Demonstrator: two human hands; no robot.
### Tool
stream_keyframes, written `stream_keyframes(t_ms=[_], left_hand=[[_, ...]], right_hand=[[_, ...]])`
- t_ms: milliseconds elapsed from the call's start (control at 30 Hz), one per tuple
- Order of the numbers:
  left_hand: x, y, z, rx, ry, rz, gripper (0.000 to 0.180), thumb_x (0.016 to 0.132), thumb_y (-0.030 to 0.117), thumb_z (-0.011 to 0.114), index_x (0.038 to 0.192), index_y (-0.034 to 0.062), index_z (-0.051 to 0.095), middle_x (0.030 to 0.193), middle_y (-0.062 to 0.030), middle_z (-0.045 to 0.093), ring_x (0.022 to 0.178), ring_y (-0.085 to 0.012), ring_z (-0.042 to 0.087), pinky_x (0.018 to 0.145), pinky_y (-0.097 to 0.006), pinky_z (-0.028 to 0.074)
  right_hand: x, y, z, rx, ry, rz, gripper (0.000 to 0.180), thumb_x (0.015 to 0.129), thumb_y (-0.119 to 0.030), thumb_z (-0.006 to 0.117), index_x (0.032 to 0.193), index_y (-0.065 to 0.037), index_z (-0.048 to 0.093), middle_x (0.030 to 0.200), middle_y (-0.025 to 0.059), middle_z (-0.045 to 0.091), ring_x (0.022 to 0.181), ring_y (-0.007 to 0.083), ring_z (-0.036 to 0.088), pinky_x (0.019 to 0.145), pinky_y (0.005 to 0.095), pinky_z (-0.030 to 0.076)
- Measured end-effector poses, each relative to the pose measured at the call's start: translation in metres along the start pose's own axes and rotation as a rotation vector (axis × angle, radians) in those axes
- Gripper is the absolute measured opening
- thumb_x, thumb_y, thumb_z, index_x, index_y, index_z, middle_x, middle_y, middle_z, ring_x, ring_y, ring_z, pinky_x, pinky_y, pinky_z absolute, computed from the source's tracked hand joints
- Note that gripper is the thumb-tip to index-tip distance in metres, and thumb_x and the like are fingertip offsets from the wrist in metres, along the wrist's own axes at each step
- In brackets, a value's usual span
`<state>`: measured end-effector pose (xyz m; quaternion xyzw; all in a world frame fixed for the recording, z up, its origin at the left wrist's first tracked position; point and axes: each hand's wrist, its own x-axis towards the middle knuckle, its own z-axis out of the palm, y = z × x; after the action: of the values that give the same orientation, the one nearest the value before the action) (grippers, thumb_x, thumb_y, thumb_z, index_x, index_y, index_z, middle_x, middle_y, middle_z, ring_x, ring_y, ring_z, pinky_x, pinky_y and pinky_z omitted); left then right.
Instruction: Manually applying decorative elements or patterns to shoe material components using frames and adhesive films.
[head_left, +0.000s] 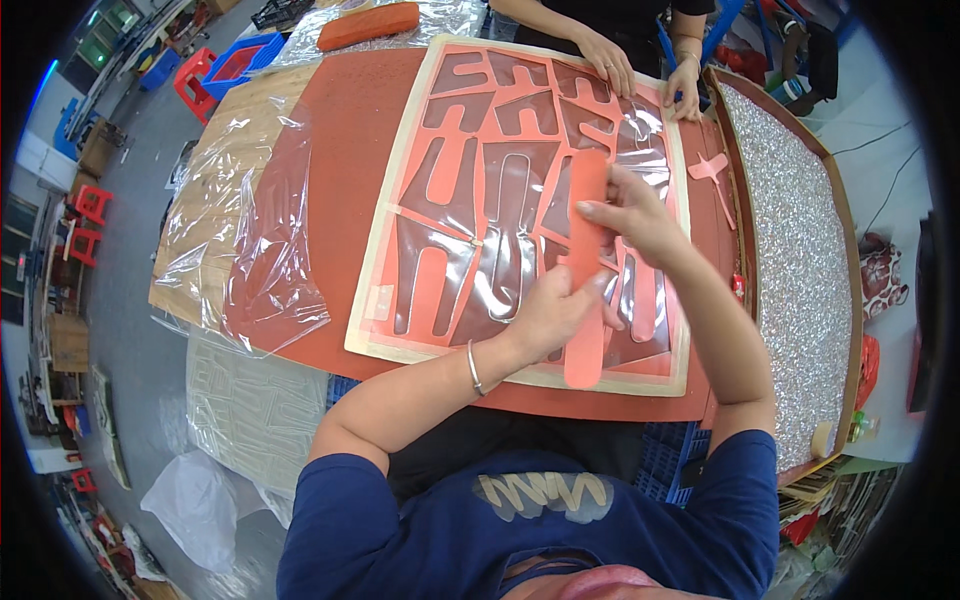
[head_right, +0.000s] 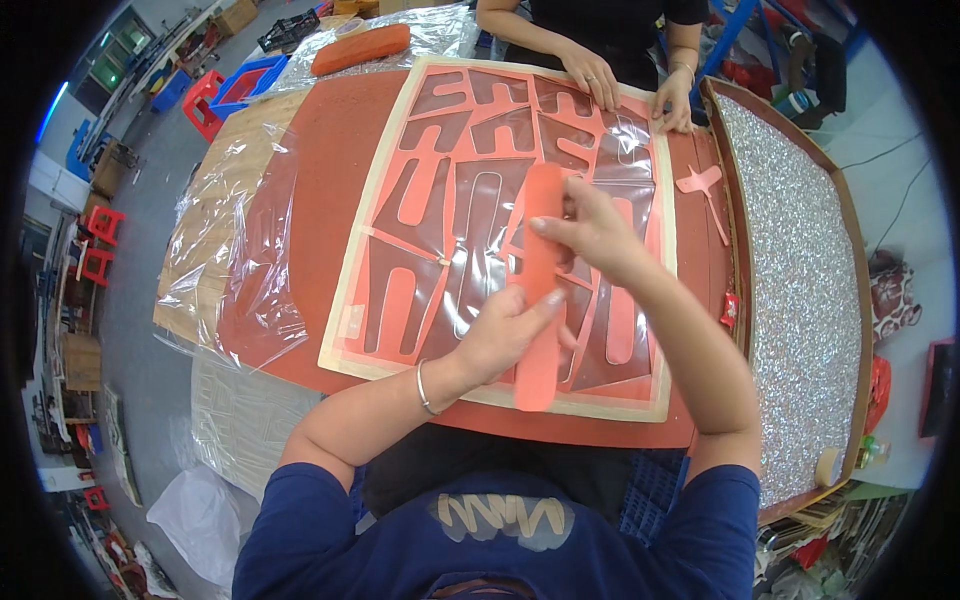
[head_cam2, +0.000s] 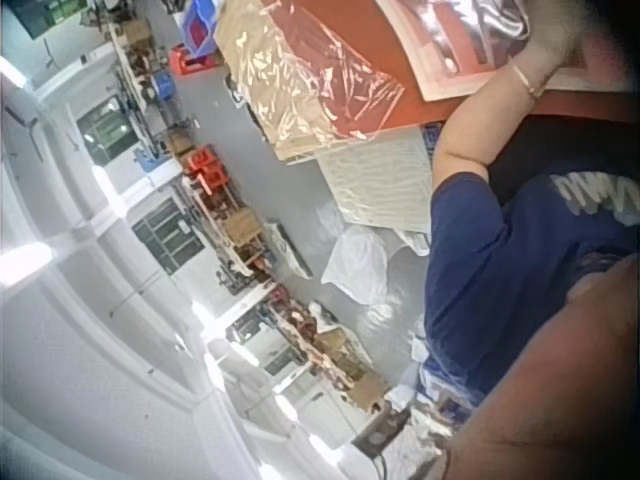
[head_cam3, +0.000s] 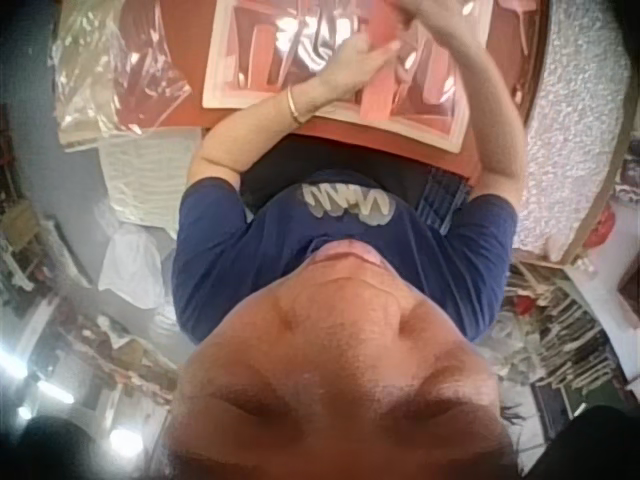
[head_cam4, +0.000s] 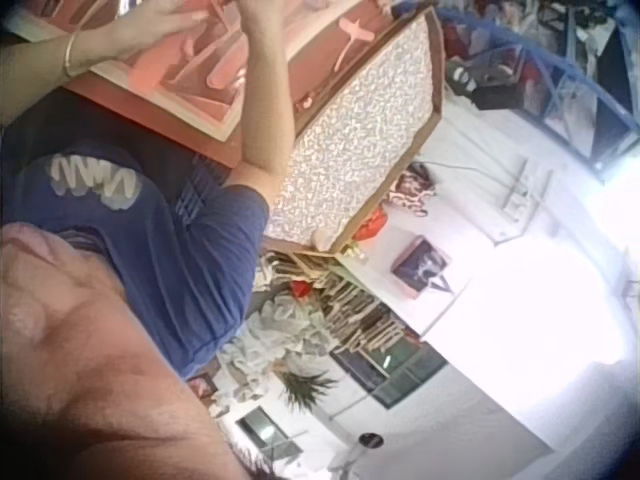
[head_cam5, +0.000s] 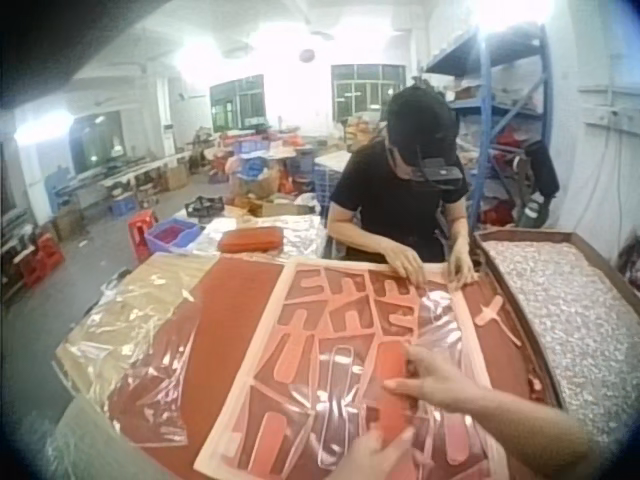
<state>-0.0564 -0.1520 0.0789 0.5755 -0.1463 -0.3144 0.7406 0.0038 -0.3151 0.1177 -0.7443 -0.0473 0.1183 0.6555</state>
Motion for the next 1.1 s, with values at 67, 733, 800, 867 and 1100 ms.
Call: stream_keyframes(t_ms=[67,733,800,867,1100], left_hand=[[-0.007,0.002,-0.009,0.023,0.052,-0.12,0.037,0.098,0.034,0.045,0.106,-0.0022,0.046,0.094,-0.0112,0.063,0.079,-0.0096,0.06,0.064,-0.027,0.049],[0.002,-0.021,-0.072,0.445,0.533,-0.13,0.036,0.088,0.015,0.056,0.114,-0.0067,0.045,0.084,-0.0204,0.063,0.082,-0.0333,0.062,0.075,-0.041,0.047],[0.003,-0.021,-0.072,0.447,0.521,-0.17,0.035,0.088,0.014,0.056,0.115,-0.0061,0.044,0.086,-0.021,0.062,0.084,-0.035,0.062,0.076,-0.042,0.047],[0.004,-0.024,-0.072,0.479,0.537,-0.153,0.034,0.088,0.014,0.056,0.113,-0.0057,0.044,0.092,-0.0242,0.061,0.088,-0.0377,0.061,0.079,-0.043,0.047],[0.007,-0.033,-0.074,0.456,0.552,-0.14,0.035,0.088,0.013,0.056,0.114,-0.0061,0.044,0.104,-0.0288,0.058,0.098,-0.0401,0.059,0.083,-0.043,0.046]], right_hand=[[0.022,0.021,-0.002,-0.037,0.089,0.021,0.03,0.085,-0.017,0.065,0.108,-0.001,0.055,0.075,0.0025,0.058,0.054,0.008,0.054,0.043,0.0231,0.045],[0.139,0.069,0.017,-0.385,0.152,0.103,0.024,0.082,-0.019,0.069,0.095,0.001,0.068,0.065,-0.0003,0.055,0.05,0.0057,0.046,0.039,0.0199,0.04],[0.138,0.067,0.017,-0.398,0.157,0.125,0.024,0.082,-0.019,0.069,0.095,0.002,0.068,0.065,-0.0003,0.055,0.05,0.0058,0.046,0.039,0.0201,0.04],[0.138,0.063,0.019,-0.41,0.163,0.143,0.024,0.082,-0.019,0.07,0.095,0.002,0.068,0.065,-0.0003,0.055,0.05,0.006,0.046,0.038,0.0204,0.04],[0.135,0.062,0.023,-0.473,0.197,0.114,0.023,0.081,-0.019,0.069,0.092,0.002,0.069,0.065,0.0034,0.057,0.051,0.0089,0.05,0.039,0.0237,0.042]])
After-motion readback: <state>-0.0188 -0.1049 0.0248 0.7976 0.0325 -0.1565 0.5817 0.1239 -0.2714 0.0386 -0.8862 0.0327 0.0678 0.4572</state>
